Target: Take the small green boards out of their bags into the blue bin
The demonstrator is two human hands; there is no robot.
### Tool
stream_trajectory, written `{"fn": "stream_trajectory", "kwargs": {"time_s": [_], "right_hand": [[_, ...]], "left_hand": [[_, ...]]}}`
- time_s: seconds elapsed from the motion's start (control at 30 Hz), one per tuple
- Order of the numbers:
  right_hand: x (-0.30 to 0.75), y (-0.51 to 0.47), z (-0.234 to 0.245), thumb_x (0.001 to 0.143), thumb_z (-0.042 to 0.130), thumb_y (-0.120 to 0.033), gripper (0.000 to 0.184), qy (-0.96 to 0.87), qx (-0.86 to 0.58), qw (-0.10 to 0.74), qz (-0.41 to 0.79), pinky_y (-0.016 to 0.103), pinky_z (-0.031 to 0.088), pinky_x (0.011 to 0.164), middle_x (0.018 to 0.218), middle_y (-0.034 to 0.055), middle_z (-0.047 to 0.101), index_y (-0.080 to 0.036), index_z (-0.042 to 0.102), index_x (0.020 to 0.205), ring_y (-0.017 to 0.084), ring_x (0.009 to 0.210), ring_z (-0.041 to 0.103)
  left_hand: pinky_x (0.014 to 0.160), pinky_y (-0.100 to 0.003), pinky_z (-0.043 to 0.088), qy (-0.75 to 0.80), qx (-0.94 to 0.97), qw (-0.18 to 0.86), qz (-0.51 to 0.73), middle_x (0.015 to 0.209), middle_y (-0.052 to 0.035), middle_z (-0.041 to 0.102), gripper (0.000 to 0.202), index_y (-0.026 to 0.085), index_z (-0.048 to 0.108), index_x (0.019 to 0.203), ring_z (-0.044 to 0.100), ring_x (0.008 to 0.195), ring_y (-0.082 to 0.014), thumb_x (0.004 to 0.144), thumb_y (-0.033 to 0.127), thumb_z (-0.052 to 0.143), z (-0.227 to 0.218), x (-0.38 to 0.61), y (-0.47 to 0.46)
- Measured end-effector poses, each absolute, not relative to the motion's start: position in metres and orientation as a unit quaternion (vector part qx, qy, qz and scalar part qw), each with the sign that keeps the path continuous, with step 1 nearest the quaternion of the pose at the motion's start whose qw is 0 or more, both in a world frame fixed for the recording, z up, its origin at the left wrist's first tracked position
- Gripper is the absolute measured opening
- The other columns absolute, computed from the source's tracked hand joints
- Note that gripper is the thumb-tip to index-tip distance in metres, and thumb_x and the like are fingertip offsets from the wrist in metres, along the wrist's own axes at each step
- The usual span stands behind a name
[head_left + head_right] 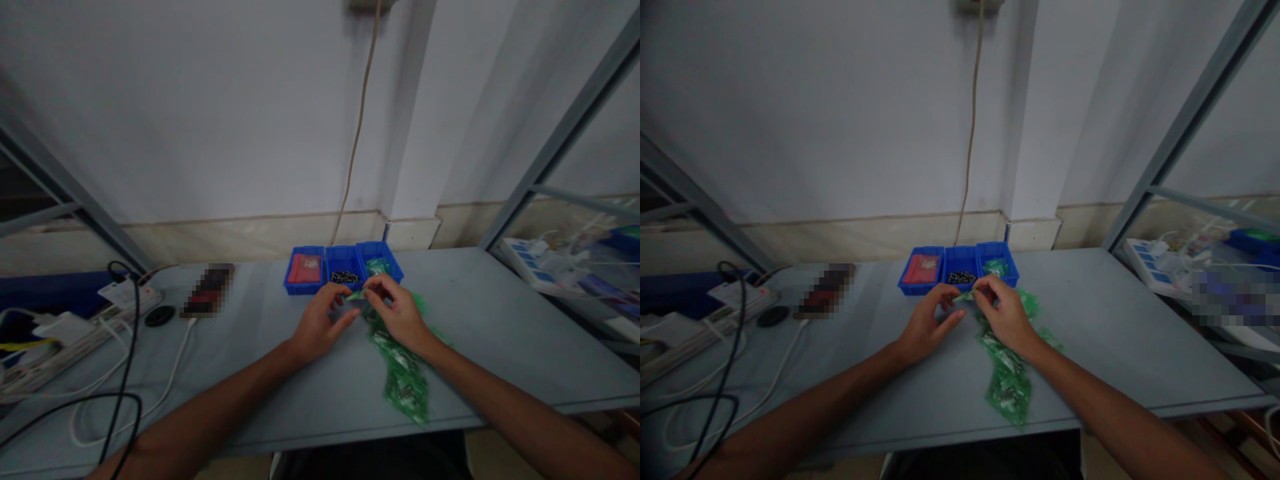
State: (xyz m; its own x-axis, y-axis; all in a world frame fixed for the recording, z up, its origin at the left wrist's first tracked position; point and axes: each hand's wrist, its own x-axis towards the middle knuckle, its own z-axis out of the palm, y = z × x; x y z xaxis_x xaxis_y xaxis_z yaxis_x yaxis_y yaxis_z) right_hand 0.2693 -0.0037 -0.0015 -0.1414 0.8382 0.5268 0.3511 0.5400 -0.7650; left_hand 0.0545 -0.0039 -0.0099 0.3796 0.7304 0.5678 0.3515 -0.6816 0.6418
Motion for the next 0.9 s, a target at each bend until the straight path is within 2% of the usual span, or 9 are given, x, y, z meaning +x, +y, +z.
{"fn": "stream_trajectory", "kwargs": {"time_s": [0.1,0.17,0.33,0.43,0.53,0.6,0.63,0.73,0.9], "right_hand": [[0.269,-0.004,-0.003,0.104,0.06,-0.033,0.01,-0.71,-0.42,0.508,0.247,0.032,0.046,0.071,0.087,0.0007,0.063,-0.024,0.064,0.102,0.02,0.077,0.059],[0.269,-0.003,-0.005,0.105,0.058,-0.035,0.012,-0.707,-0.424,0.509,0.249,0.032,0.047,0.073,0.087,0.0008,0.063,-0.024,0.062,0.105,0.021,0.08,0.06],[0.268,-0.004,-0.007,0.107,0.054,-0.037,0.016,-0.704,-0.426,0.507,0.258,0.033,0.046,0.073,0.089,0.0012,0.063,-0.025,0.06,0.115,0.022,0.082,0.061],[0.266,-0.005,-0.005,0.108,0.054,-0.037,0.017,-0.693,-0.425,0.517,0.268,0.032,0.042,0.067,0.08,-0.0013,0.055,-0.025,0.059,0.118,0.02,0.073,0.056],[0.267,-0.003,-0.007,0.108,0.054,-0.038,0.018,-0.676,-0.431,0.528,0.28,0.031,0.038,0.061,0.073,-0.0041,0.046,-0.026,0.057,0.12,0.019,0.065,0.049],[0.268,-0.001,-0.009,0.108,0.054,-0.04,0.019,-0.664,-0.434,0.536,0.289,0.031,0.038,0.059,0.073,-0.0045,0.045,-0.027,0.055,0.122,0.019,0.063,0.048],[0.268,0.0,-0.01,0.107,0.054,-0.04,0.02,-0.659,-0.434,0.539,0.294,0.031,0.038,0.058,0.073,-0.0044,0.046,-0.027,0.055,0.123,0.019,0.062,0.048],[0.269,0.001,-0.012,0.107,0.056,-0.041,0.018,-0.653,-0.428,0.547,0.301,0.031,0.039,0.058,0.073,-0.004,0.05,-0.028,0.054,0.12,0.019,0.063,0.05],[0.269,0.002,-0.012,0.106,0.058,-0.041,0.016,-0.674,-0.421,0.529,0.298,0.032,0.045,0.067,0.085,0.0004,0.062,-0.026,0.06,0.107,0.021,0.078,0.061]], "left_hand": [[0.078,-0.031,0.049,0.362,0.801,0.198,0.434,0.096,-0.0042,0.064,0.017,0.02,0.06,0.112,0.06,0.085,-0.0185,0.106,0.036,0.059,-0.013,0.055,-0.001],[0.077,-0.031,0.048,0.37,0.803,0.192,0.426,0.091,-0.0032,0.063,0.017,0.02,0.06,0.101,0.059,0.083,-0.0185,0.106,0.036,0.058,-0.014,0.056,0.0],[0.077,-0.032,0.049,0.355,0.805,0.195,0.432,0.092,-0.0041,0.064,0.017,0.02,0.06,0.103,0.059,0.083,-0.0191,0.105,0.036,0.061,-0.011,0.056,-0.002],[0.078,-0.032,0.051,0.342,0.804,0.202,0.442,0.102,-0.0063,0.065,0.022,0.02,0.061,0.118,0.06,0.088,-0.0194,0.105,0.037,0.062,-0.01,0.055,-0.003],[0.083,-0.035,0.055,0.325,0.806,0.201,0.453,0.127,-0.0108,0.063,0.059,0.026,0.044,0.154,0.063,0.098,-0.0211,0.101,0.038,0.069,-0.009,0.054,-0.003],[0.091,-0.039,0.056,0.314,0.819,0.187,0.442,0.143,-0.0134,0.056,0.077,0.031,0.034,0.162,0.062,0.114,-0.0251,0.097,0.04,0.075,-0.01,0.054,-0.003],[0.097,-0.042,0.056,0.307,0.829,0.175,0.434,0.147,-0.0138,0.052,0.078,0.033,0.036,0.161,0.059,0.122,-0.0276,0.095,0.041,0.077,-0.01,0.054,-0.003],[0.111,-0.05,0.049,0.289,0.848,0.136,0.423,0.149,-0.012,0.049,0.06,0.034,0.055,0.149,0.051,0.137,-0.031,0.094,0.039,0.079,-0.013,0.054,-0.001],[0.112,-0.051,0.046,0.317,0.836,0.114,0.434,0.141,-0.0102,0.056,0.039,0.031,0.064,0.137,0.054,0.132,-0.0281,0.099,0.025,0.072,-0.015,0.055,0.002]]}}
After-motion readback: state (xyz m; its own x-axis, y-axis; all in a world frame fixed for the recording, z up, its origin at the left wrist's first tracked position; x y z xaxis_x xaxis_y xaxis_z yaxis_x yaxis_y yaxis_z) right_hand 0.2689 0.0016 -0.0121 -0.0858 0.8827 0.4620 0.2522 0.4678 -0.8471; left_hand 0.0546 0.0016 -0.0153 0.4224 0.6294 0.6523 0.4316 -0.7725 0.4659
